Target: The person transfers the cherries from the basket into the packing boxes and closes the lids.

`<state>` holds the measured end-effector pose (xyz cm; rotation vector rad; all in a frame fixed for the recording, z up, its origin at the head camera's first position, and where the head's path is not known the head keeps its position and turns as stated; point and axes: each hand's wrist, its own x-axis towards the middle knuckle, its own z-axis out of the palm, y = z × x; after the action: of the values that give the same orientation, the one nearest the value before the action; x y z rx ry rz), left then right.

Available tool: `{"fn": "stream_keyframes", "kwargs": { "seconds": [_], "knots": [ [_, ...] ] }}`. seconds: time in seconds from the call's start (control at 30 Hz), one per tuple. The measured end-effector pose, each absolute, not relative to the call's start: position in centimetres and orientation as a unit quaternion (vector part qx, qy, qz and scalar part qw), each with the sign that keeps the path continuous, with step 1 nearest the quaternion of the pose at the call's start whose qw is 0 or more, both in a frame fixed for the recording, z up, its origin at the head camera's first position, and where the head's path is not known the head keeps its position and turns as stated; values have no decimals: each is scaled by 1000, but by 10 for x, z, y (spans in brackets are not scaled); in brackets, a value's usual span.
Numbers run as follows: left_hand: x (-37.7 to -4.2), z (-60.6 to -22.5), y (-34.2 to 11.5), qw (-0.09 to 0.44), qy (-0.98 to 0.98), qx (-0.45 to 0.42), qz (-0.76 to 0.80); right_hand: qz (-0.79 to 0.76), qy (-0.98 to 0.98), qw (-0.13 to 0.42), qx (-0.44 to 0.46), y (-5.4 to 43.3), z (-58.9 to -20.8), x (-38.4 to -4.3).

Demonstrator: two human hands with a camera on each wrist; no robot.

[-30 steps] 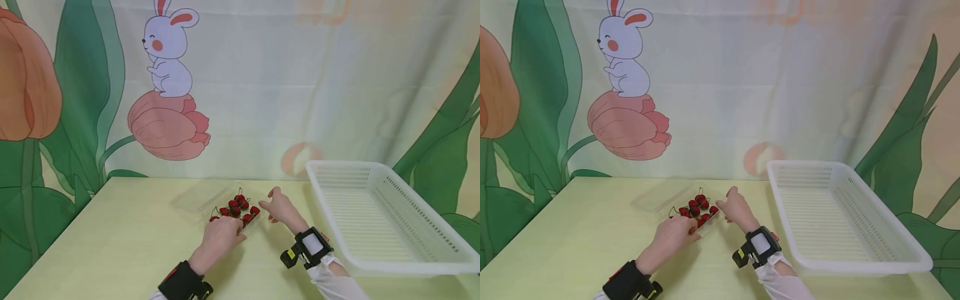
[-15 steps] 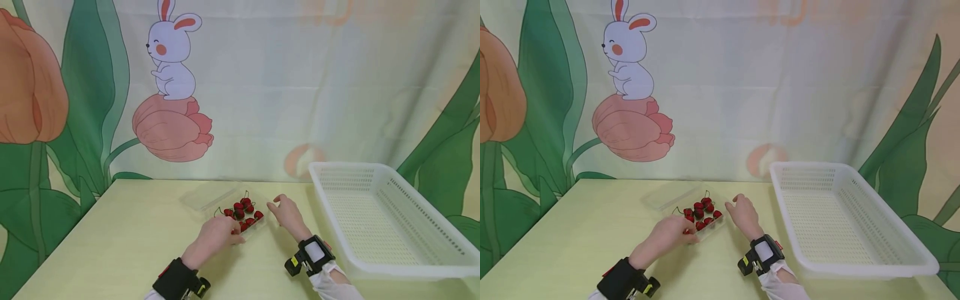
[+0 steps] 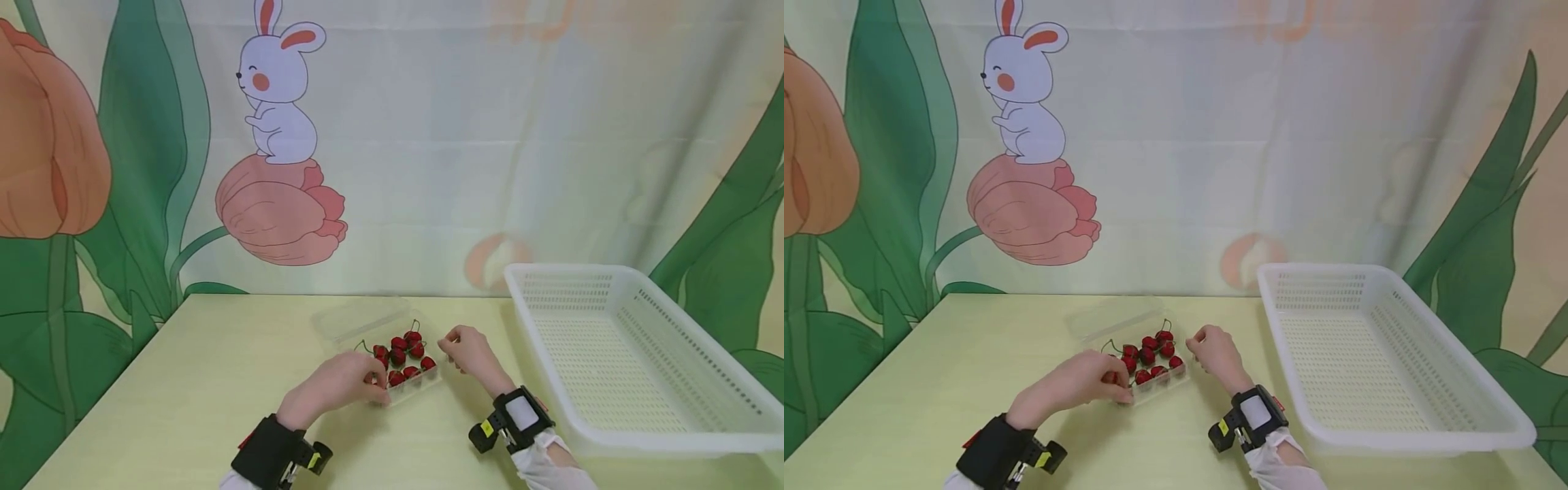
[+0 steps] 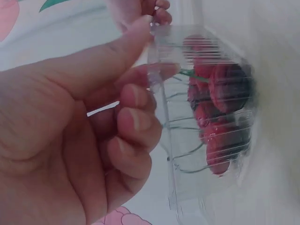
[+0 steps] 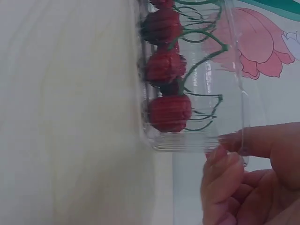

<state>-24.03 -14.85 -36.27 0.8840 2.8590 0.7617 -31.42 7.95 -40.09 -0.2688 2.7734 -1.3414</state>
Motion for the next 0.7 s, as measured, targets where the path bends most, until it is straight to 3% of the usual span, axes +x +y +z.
{"fn": "stream_keyframes", "kwargs": {
  "seconds": [0.2,0.33,0.47,0.7],
  "knots": [
    [-242,-355,-162,-27,963,144,224,-388,913,77,-99,80,-392,-309],
    [-242,-352,-170,-8,978,51,204,-355,922,109,-106,80,-386,-305],
    [-243,-355,-174,32,977,24,211,-340,926,116,-117,80,-382,-302],
    [-243,-360,-173,47,976,25,212,-394,909,80,-107,78,-388,-305]
  ]
}}
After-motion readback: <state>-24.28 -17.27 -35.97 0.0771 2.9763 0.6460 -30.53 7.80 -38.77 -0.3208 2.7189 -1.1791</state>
